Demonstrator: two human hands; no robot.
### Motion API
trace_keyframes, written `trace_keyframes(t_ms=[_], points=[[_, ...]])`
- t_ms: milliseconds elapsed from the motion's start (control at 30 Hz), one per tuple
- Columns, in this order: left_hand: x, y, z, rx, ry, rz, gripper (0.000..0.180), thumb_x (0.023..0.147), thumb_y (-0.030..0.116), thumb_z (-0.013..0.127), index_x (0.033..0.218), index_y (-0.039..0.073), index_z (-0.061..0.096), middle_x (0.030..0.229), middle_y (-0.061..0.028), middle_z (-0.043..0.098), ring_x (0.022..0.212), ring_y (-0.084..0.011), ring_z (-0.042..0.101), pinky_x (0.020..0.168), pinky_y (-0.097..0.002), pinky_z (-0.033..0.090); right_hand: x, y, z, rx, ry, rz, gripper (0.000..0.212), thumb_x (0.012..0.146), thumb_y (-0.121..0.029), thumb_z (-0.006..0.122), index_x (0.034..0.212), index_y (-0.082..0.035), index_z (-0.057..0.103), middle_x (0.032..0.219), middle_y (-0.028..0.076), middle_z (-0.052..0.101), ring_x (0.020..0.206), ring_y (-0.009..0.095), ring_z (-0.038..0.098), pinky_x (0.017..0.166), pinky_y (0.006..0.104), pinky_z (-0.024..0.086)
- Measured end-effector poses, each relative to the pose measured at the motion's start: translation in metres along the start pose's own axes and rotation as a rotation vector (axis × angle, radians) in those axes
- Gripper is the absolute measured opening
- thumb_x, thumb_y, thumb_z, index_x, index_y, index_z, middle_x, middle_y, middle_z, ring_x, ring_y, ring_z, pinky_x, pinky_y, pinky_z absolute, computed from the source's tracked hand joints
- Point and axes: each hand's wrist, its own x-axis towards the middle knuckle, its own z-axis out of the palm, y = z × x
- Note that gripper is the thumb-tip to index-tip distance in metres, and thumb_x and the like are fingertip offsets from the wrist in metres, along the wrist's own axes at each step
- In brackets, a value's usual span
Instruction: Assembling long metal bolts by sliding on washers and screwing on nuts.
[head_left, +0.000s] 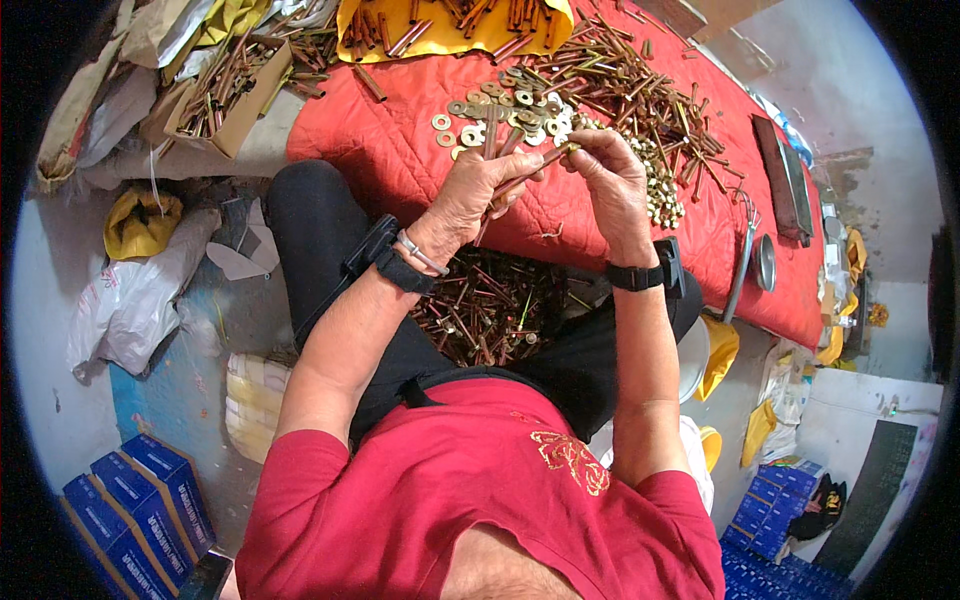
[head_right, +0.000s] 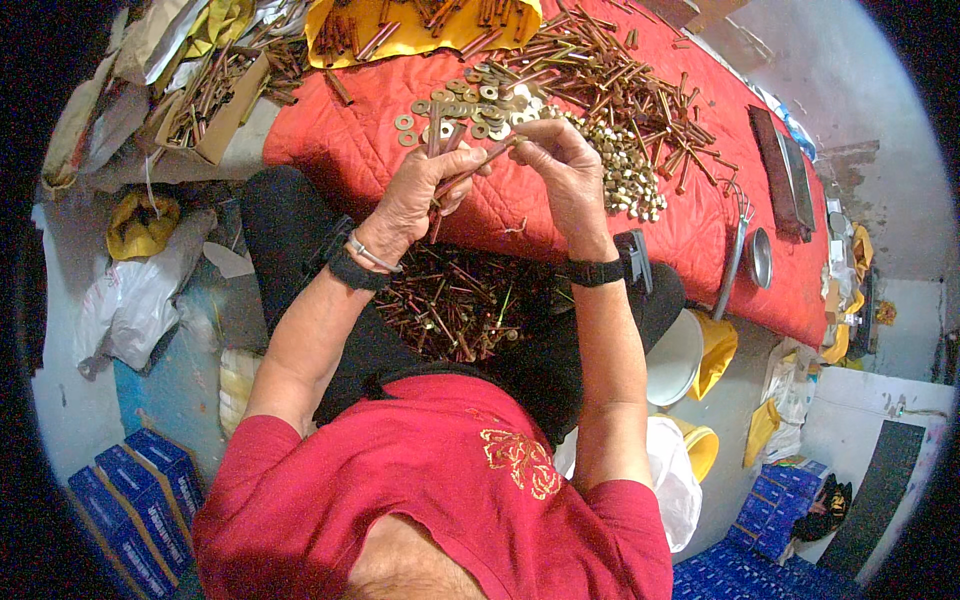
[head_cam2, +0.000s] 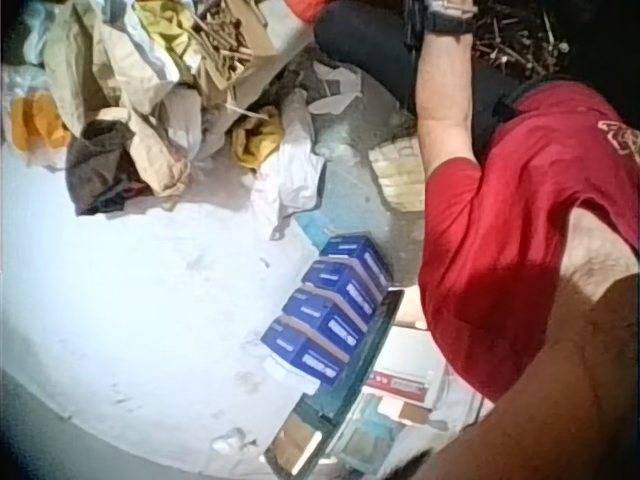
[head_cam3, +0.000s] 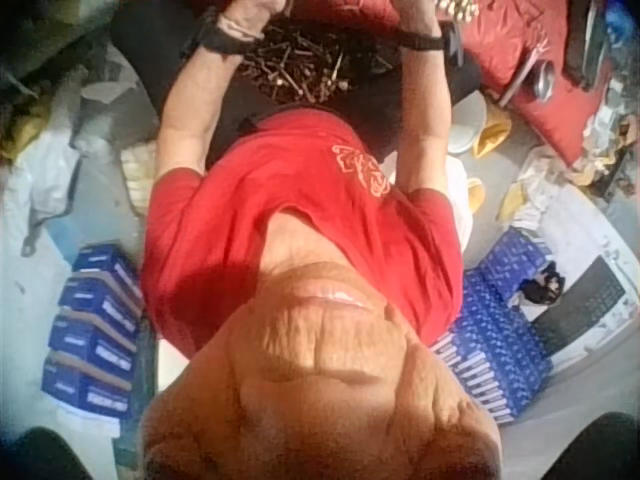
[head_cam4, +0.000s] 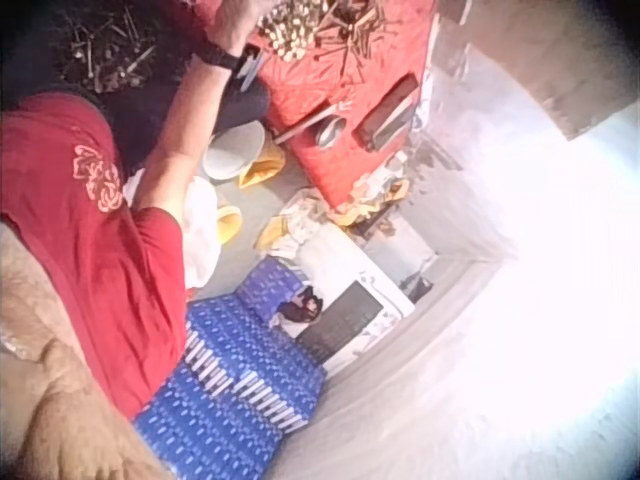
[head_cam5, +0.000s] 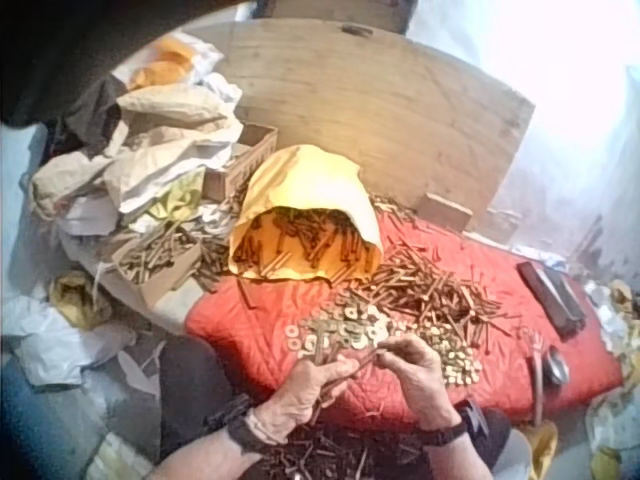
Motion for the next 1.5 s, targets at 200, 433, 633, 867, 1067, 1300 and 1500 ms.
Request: trace_keyframes(t_ms=[200, 433, 633, 867, 1067, 1300, 1500], points=[[0.006, 0.008, -0.014, -0.084, -0.185, -0.254, 0.025, 0.087, 0.026, 0.062, 0.082, 0.002, 0.064, 0.05, 0.0048, 0.044, 0.037, -0.0025, 0.034, 0.035, -0.0196, 0.023, 0.001, -0.013, -0.005, -0.228, -0.125, -0.099, 0.006, 0.088, -0.004, 0.061, 0.094, -0.002, 0.061, 0.085, 0.003, 0.063, 0.078, 0.011, 0.06, 0.073, 0.0239, 0.049], [0.003, 0.008, -0.009, 0.303, -0.09, -0.096, 0.023, 0.088, 0.023, 0.062, 0.079, 0.002, 0.064, 0.047, 0.0045, 0.044, 0.036, -0.0028, 0.035, 0.034, -0.019, 0.023, 0.002, -0.027, -0.016, -1.069, -0.326, 0.016, 0.033, 0.098, -0.03, 0.046, 0.084, -0.002, 0.057, 0.068, 0.004, 0.058, 0.062, 0.016, 0.056, 0.059, 0.0309, 0.047], [0.01, -0.002, -0.012, 0.088, -0.104, -0.196, 0.022, 0.088, 0.022, 0.061, 0.078, 0.003, 0.065, 0.048, 0.0053, 0.044, 0.036, -0.0029, 0.035, 0.033, -0.0197, 0.021, 0.002, -0.017, -0.007, -0.812, -0.152, -0.307, 0.032, 0.098, -0.022, 0.046, 0.123, -0.003, 0.054, 0.094, 0.003, 0.055, 0.074, 0.011, 0.051, 0.062, 0.0266, 0.043], [0.009, -0.005, -0.014, 0.083, -0.123, -0.208, 0.023, 0.088, 0.024, 0.062, 0.079, 0.003, 0.065, 0.048, 0.0053, 0.045, 0.036, -0.0026, 0.034, 0.034, -0.0195, 0.022, -0.002, -0.027, 0.004, -0.59, -0.029, 0.113, 0.026, 0.095, -0.013, 0.051, 0.12, -0.006, 0.056, 0.063, -0.001, 0.047, 0.056, 0.008, 0.044, 0.051, 0.025, 0.038], [0.009, -0.008, -0.012, 0.061, -0.125, -0.224, 0.024, 0.087, 0.025, 0.063, 0.08, 0.002, 0.065, 0.048, 0.0045, 0.046, 0.037, -0.0029, 0.036, 0.034, -0.0198, 0.022, -0.003, -0.019, 0.001, -0.683, -0.079, 0.028, 0.028, 0.094, -0.015, 0.053, 0.12, -0.005, 0.056, 0.069, 0.003, 0.055, 0.059, 0.011, 0.051, 0.057, 0.0264, 0.045], [0.01, -0.009, -0.008, 0.036, -0.104, -0.253, 0.023, 0.087, 0.024, 0.063, 0.081, 0.001, 0.066, 0.048, 0.0039, 0.047, 0.037, -0.0033, 0.038, 0.034, -0.0198, 0.023, -0.008, -0.015, 0.003, -0.662, -0.052, -0.102, 0.029, 0.093, -0.019, 0.056, 0.118, -0.005, 0.057, 0.065, 0.001, 0.054, 0.057, 0.01, 0.049, 0.052, 0.0272, 0.04], [0.008, -0.004, -0.007, 0.047, -0.099, -0.245, 0.024, 0.087, 0.023, 0.063, 0.08, 0.001, 0.066, 0.049, 0.004, 0.046, 0.037, -0.0036, 0.038, 0.034, -0.0199, 0.024, -0.008, -0.01, -0.004, -0.713, -0.011, -0.084, 0.028, 0.091, -0.018, 0.058, 0.116, -0.005, 0.058, 0.064, 0.001, 0.052, 0.057, 0.009, 0.048, 0.053, 0.0263, 0.041]])
